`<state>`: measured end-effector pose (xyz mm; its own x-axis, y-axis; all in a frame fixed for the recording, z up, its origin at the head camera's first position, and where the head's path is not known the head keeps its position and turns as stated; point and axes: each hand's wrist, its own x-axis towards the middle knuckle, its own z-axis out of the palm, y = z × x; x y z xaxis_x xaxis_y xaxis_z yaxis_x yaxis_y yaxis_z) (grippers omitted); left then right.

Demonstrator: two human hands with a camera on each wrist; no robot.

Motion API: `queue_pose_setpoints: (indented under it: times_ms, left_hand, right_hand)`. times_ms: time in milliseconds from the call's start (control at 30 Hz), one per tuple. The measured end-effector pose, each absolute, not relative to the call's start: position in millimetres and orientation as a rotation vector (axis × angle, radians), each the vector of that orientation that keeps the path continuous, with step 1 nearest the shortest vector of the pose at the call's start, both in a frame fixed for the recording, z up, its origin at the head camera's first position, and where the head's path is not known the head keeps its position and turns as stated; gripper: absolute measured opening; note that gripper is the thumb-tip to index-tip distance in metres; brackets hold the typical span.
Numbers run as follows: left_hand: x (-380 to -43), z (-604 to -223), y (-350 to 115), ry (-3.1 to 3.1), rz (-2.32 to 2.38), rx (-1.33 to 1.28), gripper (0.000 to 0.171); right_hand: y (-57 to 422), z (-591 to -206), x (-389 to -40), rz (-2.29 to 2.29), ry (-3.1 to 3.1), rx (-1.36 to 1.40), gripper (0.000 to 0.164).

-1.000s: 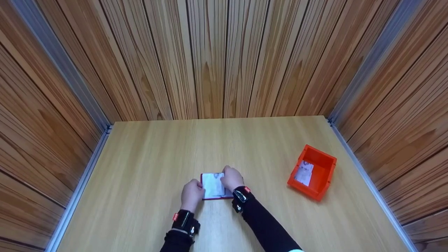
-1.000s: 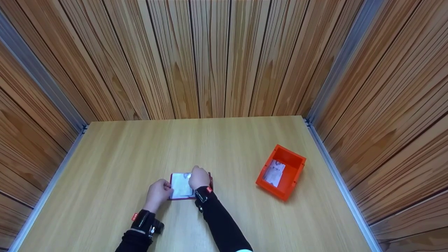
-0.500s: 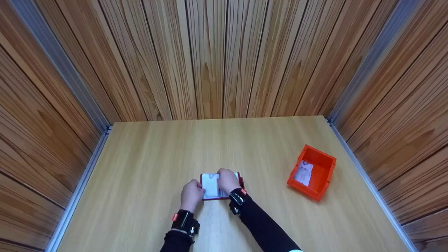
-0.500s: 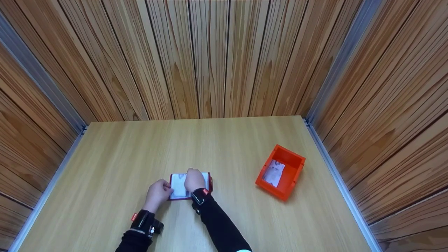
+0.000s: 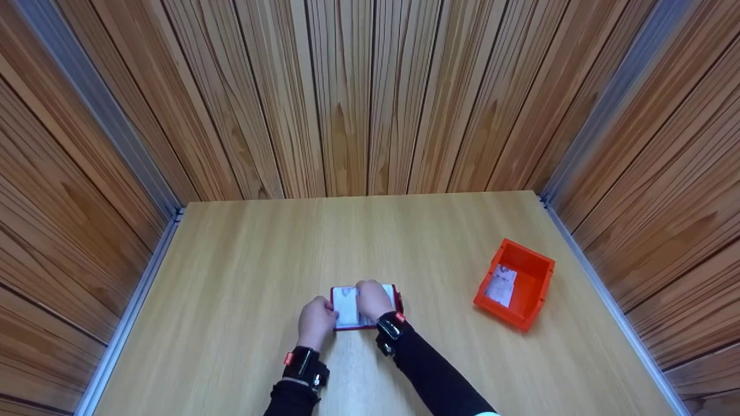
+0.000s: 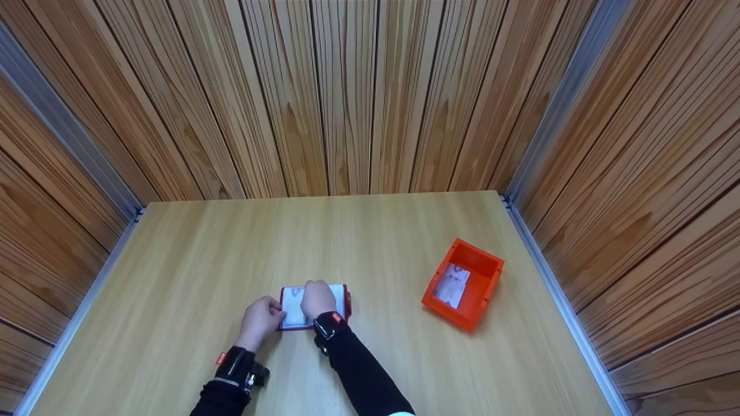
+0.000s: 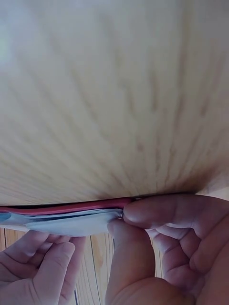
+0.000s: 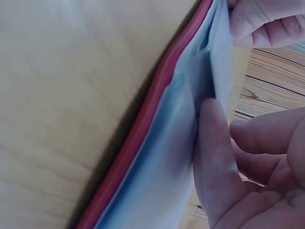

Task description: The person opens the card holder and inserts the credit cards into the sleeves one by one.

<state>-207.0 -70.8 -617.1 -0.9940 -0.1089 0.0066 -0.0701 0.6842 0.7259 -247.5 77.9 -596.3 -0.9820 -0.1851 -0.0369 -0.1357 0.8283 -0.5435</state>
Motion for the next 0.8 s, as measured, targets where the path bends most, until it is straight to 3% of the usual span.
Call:
queue_pose_setpoints:
  times_ms: [200,433,800]
  left_hand:
    - [-207.6,-617.6,-70.1,-2.844,-1.215,0.154,0.014]
    - [-208.2,-615.3,-69.6,-2.834,-1.22,0.172,0.013]
    - [-209.4,-613.4,-69.6,-2.885,-1.228,0.22,0.012]
  right_hand:
    - [78.2,-594.5,-245.7,-0.834,2.939,-0.27,0.02]
    - [78.5,-592.3,-243.8,-0.837,2.969,-0.315,0.007]
    - [89.1,-588.5,-245.3,-0.862,2.982,-0.343,0.014]
